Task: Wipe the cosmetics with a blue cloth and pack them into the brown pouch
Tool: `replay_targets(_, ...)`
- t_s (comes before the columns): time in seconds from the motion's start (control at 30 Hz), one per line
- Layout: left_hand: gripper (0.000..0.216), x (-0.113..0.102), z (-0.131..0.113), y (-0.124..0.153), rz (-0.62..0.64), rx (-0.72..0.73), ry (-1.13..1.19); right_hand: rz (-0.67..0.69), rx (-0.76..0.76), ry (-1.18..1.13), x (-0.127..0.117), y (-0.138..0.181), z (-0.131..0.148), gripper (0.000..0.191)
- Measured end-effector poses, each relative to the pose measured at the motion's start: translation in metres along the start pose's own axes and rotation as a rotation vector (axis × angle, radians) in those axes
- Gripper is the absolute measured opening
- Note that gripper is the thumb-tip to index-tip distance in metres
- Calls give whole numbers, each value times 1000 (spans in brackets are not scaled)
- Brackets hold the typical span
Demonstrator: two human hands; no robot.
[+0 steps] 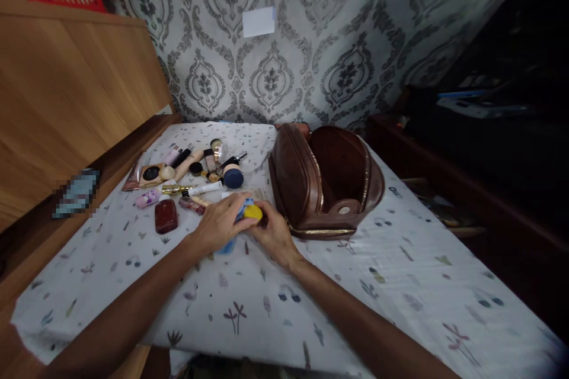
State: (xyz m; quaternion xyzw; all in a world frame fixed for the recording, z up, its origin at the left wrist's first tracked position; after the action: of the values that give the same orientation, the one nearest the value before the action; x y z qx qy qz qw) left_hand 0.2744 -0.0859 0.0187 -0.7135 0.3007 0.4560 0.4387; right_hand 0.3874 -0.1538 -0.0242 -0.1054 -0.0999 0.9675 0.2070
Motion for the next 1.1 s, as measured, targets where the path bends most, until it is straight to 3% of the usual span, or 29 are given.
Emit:
replay_targets(0.13,62,6,9,-2,99,-44,144,-48,13,-163,0,-2,-4,36)
replay_targets(0.27,71,6,11,-3,107,9,265,-57,35,-327,1,-1,-3,41)
replay_targets(0.43,66,6,12,-5,127,34,261,-17,60,-367,0,1,-3,48)
replay_targets(0.67,52,2,12,-5,49,112,270,-6,42,-334,-3,-1,-1,41)
replay_targets(0.93,39,-10,3,2,-156,188,-56,-31,151,-509,5,4,-4,42)
replay_targets(1.1,52,-8,3,0,-101,118,-19,-73,189,-616,6,6,-4,45)
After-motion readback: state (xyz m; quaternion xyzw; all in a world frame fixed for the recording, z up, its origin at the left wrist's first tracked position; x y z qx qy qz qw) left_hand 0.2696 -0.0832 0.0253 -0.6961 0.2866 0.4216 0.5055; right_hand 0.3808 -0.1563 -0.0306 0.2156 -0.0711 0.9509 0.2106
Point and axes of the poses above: each hand's wrist, its own y-axis away from the middle knuckle, its own x-axis out of the palm, z = x × y, the point moved 6 cm from there along -y, towards the middle knuckle, and after that the axes turned 6 degrees about -y, right-handed, at the moved point
